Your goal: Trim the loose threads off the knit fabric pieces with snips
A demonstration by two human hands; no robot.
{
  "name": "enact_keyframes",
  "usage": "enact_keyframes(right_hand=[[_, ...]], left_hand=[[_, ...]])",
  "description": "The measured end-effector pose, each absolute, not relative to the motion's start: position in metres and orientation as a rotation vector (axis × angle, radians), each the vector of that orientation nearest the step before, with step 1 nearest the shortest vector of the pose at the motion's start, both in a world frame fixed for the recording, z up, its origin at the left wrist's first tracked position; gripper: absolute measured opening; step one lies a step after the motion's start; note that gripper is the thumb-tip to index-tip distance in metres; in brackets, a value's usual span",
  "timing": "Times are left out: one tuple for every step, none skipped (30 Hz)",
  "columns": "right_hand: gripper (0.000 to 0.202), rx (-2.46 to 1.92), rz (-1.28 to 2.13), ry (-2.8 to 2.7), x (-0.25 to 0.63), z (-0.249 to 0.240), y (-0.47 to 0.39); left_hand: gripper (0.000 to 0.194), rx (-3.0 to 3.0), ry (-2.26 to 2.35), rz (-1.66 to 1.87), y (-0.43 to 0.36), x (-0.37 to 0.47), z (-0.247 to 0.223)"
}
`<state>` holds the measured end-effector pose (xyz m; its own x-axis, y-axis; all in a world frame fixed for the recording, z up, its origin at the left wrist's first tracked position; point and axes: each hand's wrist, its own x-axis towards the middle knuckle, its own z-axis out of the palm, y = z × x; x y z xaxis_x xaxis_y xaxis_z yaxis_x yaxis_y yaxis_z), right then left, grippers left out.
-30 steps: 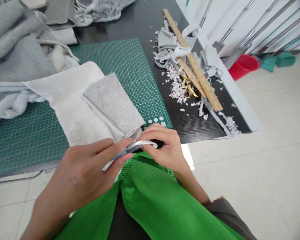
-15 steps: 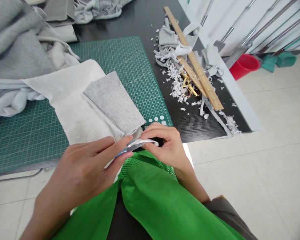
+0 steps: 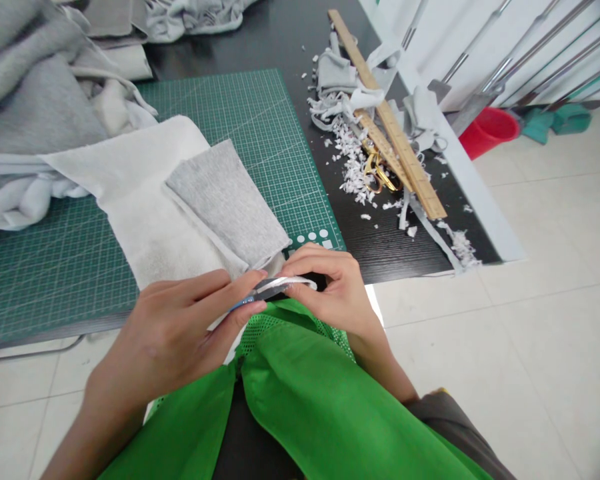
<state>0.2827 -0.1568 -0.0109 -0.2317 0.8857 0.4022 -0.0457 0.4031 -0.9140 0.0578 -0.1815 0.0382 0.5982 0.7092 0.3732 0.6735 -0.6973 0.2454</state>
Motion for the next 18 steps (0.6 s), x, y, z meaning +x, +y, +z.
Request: enact_keyframes(right_hand=[[0.011,-0.772,1.053,-1.554,0.2827,-0.0109,-0.1568],[0.011,-0.772,1.054,-1.556,0.2828,-0.0111,-0.1567],[0.012,-0.771,1.055,-1.556,0.2829,-0.0113,-0.1566],[0.012,-0.768,1.054,-1.556,0.2830,-0.0115,-0.1565],[0.013,-0.767,1.054,-1.554,0.2830,-0.0118,-0.1564],[0.013,-0.767,1.054,-1.553,0.2831,-0.0120,-0.1563],[0.014,-0.768,1.053,-1.552,0.2832,-0.0123,-0.1561],[0.014,-0.767,1.052,-1.553,0.2833,-0.0126,-0.1560],[0.014,-0.765,1.049,-1.555,0.2834,-0.0129,-0.1559],[0.013,-0.760,1.043,-1.558,0.2835,-0.0132,-0.1558],[0.013,-0.757,1.038,-1.559,0.2836,-0.0134,-0.1557],[0.013,-0.755,1.033,-1.560,0.2837,-0.0135,-0.1557],[0.013,-0.756,1.028,-1.559,0.2837,-0.0136,-0.1557],[0.013,-0.761,1.027,-1.559,0.2838,-0.0136,-0.1558],[0.013,-0.768,1.028,-1.559,0.2837,-0.0135,-0.1559],[0.013,-0.775,1.030,-1.559,0.2836,-0.0134,-0.1560],[0.013,-0.781,1.032,-1.560,0.2834,-0.0133,-0.1561],[0.012,-0.783,1.034,-1.559,0.2832,-0.0133,-0.1562]], left_hand=[[0.030,2.728,1.176,0.700,-0.1810,0.0581,0.0373],[0.031,2.720,1.170,0.704,-0.1804,0.0586,0.0366],[0.031,2.716,1.167,0.709,-0.1798,0.0590,0.0362],[0.031,2.716,1.169,0.713,-0.1793,0.0593,0.0361],[0.032,2.726,1.167,0.715,-0.1788,0.0595,0.0362],[0.032,2.741,1.162,0.718,-0.1784,0.0596,0.0367],[0.032,2.757,1.160,0.716,-0.1781,0.0597,0.0373],[0.032,2.774,1.162,0.711,-0.1780,0.0597,0.0382],[0.031,2.790,1.167,0.701,-0.1781,0.0597,0.0390],[0.031,2.800,1.177,0.687,-0.1782,0.0597,0.0398],[0.031,2.808,1.186,0.675,-0.1785,0.0598,0.0404],[0.030,2.814,1.196,0.666,-0.1787,0.0600,0.0408],[0.030,2.822,1.203,0.656,-0.1790,0.0601,0.0409],[0.030,2.832,1.203,0.655,-0.1791,0.0603,0.0407],[0.031,2.841,1.199,0.661,-0.1792,0.0604,0.0404],[0.031,2.851,1.191,0.676,-0.1792,0.0605,0.0399],[0.031,2.854,1.180,0.690,-0.1790,0.0606,0.0393],[0.032,2.854,1.172,0.700,-0.1787,0.0606,0.0387]])
